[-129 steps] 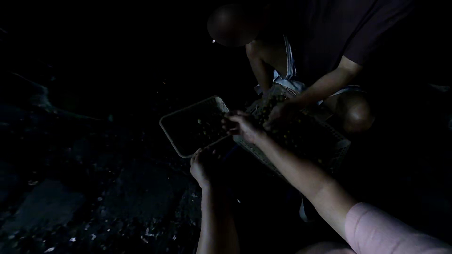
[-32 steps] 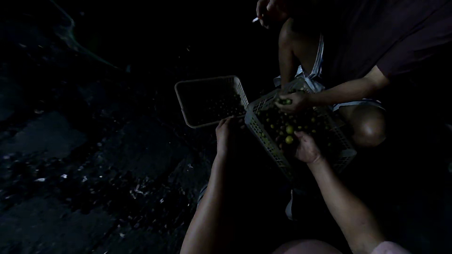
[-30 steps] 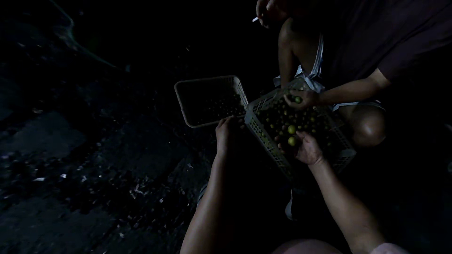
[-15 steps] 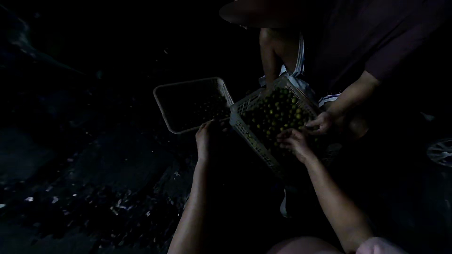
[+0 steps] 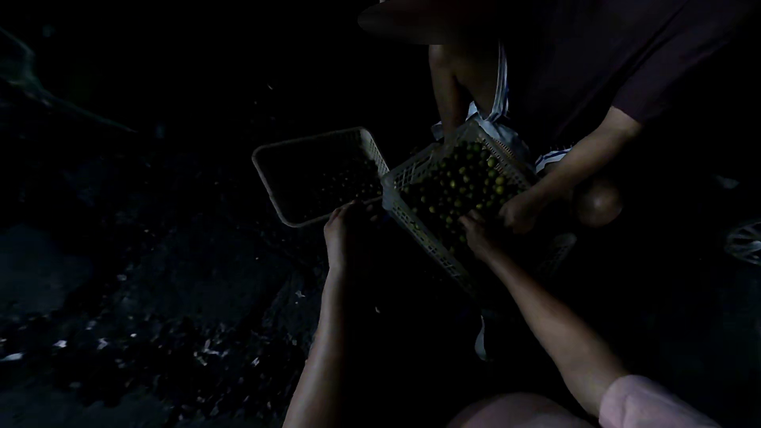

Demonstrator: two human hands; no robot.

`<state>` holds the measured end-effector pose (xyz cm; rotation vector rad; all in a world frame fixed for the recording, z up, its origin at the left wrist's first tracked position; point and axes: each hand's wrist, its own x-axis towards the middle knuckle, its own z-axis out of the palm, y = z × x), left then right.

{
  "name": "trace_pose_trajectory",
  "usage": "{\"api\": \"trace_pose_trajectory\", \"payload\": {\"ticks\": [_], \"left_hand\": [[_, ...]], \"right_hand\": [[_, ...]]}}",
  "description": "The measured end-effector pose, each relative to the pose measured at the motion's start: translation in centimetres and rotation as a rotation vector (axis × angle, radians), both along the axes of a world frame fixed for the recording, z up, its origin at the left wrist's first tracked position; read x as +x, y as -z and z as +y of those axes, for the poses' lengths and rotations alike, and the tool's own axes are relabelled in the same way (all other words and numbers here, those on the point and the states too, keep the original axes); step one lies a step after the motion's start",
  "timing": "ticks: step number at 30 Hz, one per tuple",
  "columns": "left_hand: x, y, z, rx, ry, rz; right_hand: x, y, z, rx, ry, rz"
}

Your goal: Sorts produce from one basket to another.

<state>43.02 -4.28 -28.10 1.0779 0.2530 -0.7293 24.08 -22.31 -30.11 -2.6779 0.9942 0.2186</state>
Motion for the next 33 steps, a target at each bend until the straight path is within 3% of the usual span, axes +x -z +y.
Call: {"api": "trace_pose_trajectory", "payload": {"ticks": [3, 7, 10, 12, 16, 19, 21, 23, 28, 30, 33], "left_hand": [[0.2, 0.2, 0.5, 0.064, 0.05, -0.035], [0.2, -0.2, 0.8, 0.112, 0.079, -0.058], [-0.2, -0.8, 0.6, 0.116, 0.06, -0.029], [-0.4, -1.0, 0.4, 0.135, 0.055, -0.043], [-0.4, -0.6, 0.2, 0.147, 0.081, -0.084], [-0.3, -0.4, 0.3, 0.15, 0.065, -0.066], [-0.3, -0.2, 0.4, 0.144, 0.064, -0.08], [-0.2, -0.1, 0.4, 0.131, 0.058, -0.078], [-0.1, -0.6, 0.3, 0.114, 0.009, -0.003], [-0.2, -1.1, 0.1, 0.111, 0.001, 0.019], [0.0, -1.2, 0.0, 0.11, -0.007, 0.049]], "right_hand": [[0.6, 0.2, -0.7, -0.076, 0.014, 0.137], [1.7, -0.4, -2.1, -0.009, 0.057, 0.178], [2.8, -0.8, -2.8, 0.275, 0.156, -0.033], [2.9, 1.3, -2.8, 0.411, 0.079, -0.154], [3.3, 2.7, -0.3, 0.267, -0.11, 0.104], [3.6, 2.0, 1.5, 0.178, -0.092, 0.185], [3.9, 1.5, 1.2, 0.246, -0.073, 0.208], [4.1, 1.7, -0.6, 0.449, 0.046, 0.103], [2.4, -2.9, -3.5, 1.21, 0.456, -0.632], [2.1, -4.0, -4.5, 1.348, 0.486, -0.831], [2.4, -3.8, -5.3, 1.417, 0.451, -0.925]]}}
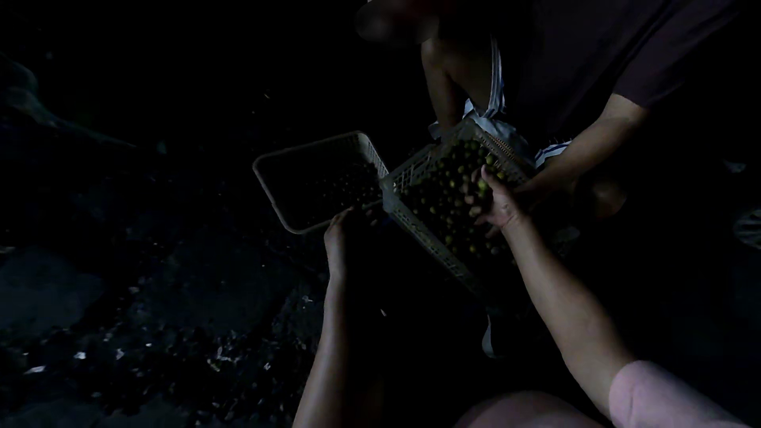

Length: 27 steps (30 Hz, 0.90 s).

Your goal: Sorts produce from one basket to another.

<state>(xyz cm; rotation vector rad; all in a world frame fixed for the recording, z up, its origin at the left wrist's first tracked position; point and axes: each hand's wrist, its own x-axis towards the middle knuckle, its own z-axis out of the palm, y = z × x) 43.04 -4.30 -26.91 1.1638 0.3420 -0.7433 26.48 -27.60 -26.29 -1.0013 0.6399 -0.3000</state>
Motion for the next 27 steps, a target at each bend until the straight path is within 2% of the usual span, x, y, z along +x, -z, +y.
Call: {"api": "trace_pose_trajectory", "payload": {"ticks": [2, 3, 5, 7, 8, 10, 13, 15, 16, 18, 20, 22, 27], "left_hand": [[0.1, -0.1, 0.1, 0.01, -0.01, 0.02], [0.2, 0.0, 0.2, 0.008, -0.01, 0.021], [0.2, 0.0, 0.3, -0.009, -0.011, 0.018], [0.2, -0.1, 0.3, -0.002, -0.012, 0.01], [0.2, -0.2, 0.4, 0.005, -0.001, 0.003], [0.2, 0.0, 0.3, 0.008, 0.022, -0.012], [0.4, 0.1, 0.3, 0.025, 0.042, -0.02], [0.3, -0.1, 0.2, 0.037, 0.031, -0.009], [0.3, -0.1, 0.1, 0.035, 0.02, -0.009], [0.4, 0.1, 0.0, 0.012, 0.009, -0.01], [0.3, 0.2, -0.1, 0.013, 0.02, -0.006], [0.3, -0.1, -0.2, 0.013, 0.005, 0.005], [0.2, 0.4, 0.1, -0.015, -0.063, -0.032]], "right_hand": [[0.6, 0.0, 0.2, -0.088, -0.029, 0.132], [0.8, 0.1, 0.6, -0.221, -0.053, 0.236], [0.9, 0.9, 0.9, -0.658, -0.217, 0.472], [0.9, 1.8, 1.6, -1.14, -0.51, 0.71], [0.9, 1.3, 2.5, -1.289, -0.704, 0.857], [0.7, 1.4, 4.2, -1.462, -0.983, 1.056], [0.5, 2.6, 5.1, -1.524, -1.106, 1.112], [1.1, 2.4, 4.1, -1.42, -1.048, 1.079], [1.7, 2.3, 3.2, -1.298, -0.965, 1.03], [2.9, 2.6, 1.7, -0.965, -0.695, 0.824], [4.4, 0.6, 2.2, -0.55, -0.456, 0.646], [6.3, -1.3, 3.3, -0.27, -0.301, 0.528], [11.3, -2.4, 5.5, 0.148, -0.1, 0.39]]}}
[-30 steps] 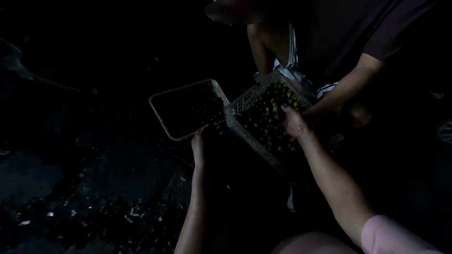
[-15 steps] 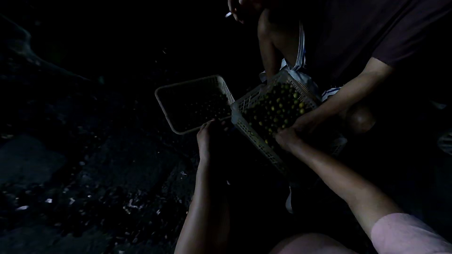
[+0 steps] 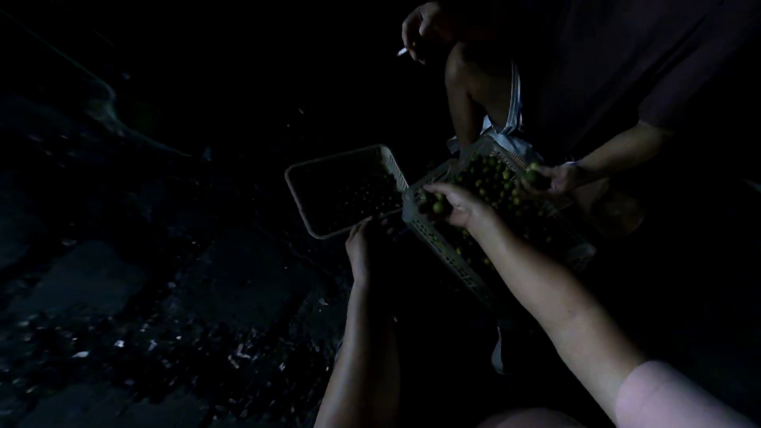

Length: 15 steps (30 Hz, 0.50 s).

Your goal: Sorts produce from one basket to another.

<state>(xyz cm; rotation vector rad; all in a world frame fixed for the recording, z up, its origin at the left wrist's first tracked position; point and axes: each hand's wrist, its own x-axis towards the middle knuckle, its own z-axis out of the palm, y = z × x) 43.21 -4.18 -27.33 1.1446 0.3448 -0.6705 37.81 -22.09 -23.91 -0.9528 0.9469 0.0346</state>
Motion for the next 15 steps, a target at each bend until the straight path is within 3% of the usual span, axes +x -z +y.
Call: {"api": "trace_pose_trajectory", "payload": {"ticks": [4, 9, 12, 15], "left_hand": [[-0.1, 0.3, 0.1, -0.046, -0.042, 0.007], [0.0, 0.1, 0.2, -0.035, -0.057, 0.023], [0.0, -0.2, 0.1, -0.038, -0.063, 0.025], [-0.2, -0.7, 0.0, -0.004, -0.012, 0.001]], "right_hand": [[4.5, -1.8, 0.2, 0.019, 0.156, -0.165], [5.0, -6.1, -1.4, -0.184, -0.01, -0.249], [3.1, -5.2, -3.0, -0.442, -0.162, -0.192], [0.2, 0.2, -4.8, -0.778, -0.532, 0.113]]}}
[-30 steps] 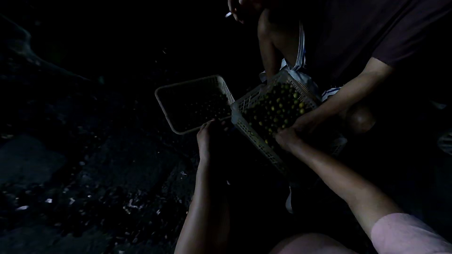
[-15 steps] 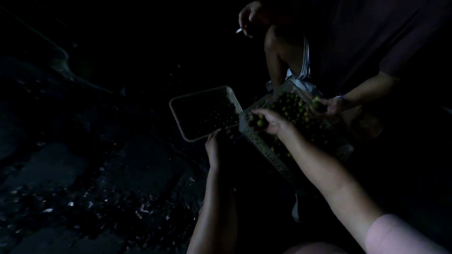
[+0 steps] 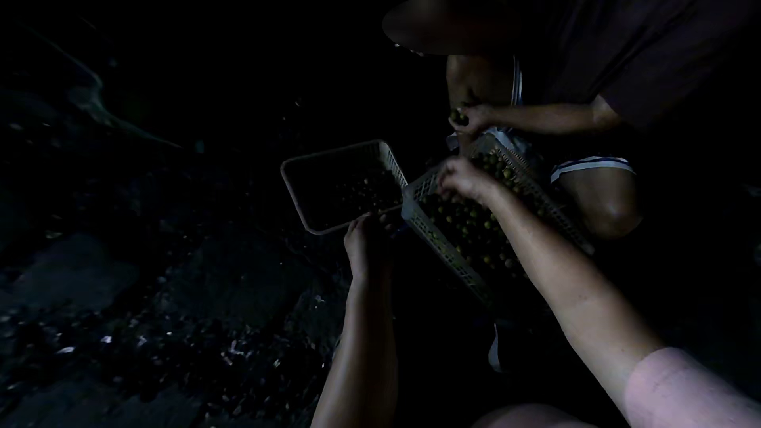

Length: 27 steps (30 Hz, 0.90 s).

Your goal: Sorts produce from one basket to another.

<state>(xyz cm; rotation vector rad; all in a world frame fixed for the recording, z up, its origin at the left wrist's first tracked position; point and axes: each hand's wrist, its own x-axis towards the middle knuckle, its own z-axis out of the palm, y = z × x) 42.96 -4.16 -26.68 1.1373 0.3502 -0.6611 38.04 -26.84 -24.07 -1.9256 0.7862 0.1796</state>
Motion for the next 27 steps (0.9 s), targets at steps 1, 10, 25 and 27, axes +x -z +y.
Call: {"api": "trace_pose_trajectory", "payload": {"ticks": [1, 10, 25, 27], "left_hand": [[-0.1, -0.1, 0.0, 0.0, 0.015, -0.003], [0.4, 0.8, -0.3, 0.023, 0.048, 0.027], [0.2, 0.7, -0.1, 0.008, 0.077, -0.001], [0.1, 0.5, -0.2, 0.021, 0.078, 0.001]], "right_hand": [[-0.9, 1.8, 0.1, -0.147, -0.107, 0.149], [-7.3, 8.9, 3.8, -0.766, -0.377, 0.385], [-16.4, 3.6, -4.2, 0.171, 0.337, -0.095], [-15.9, 3.9, -4.6, -0.064, 0.416, -0.008]]}}
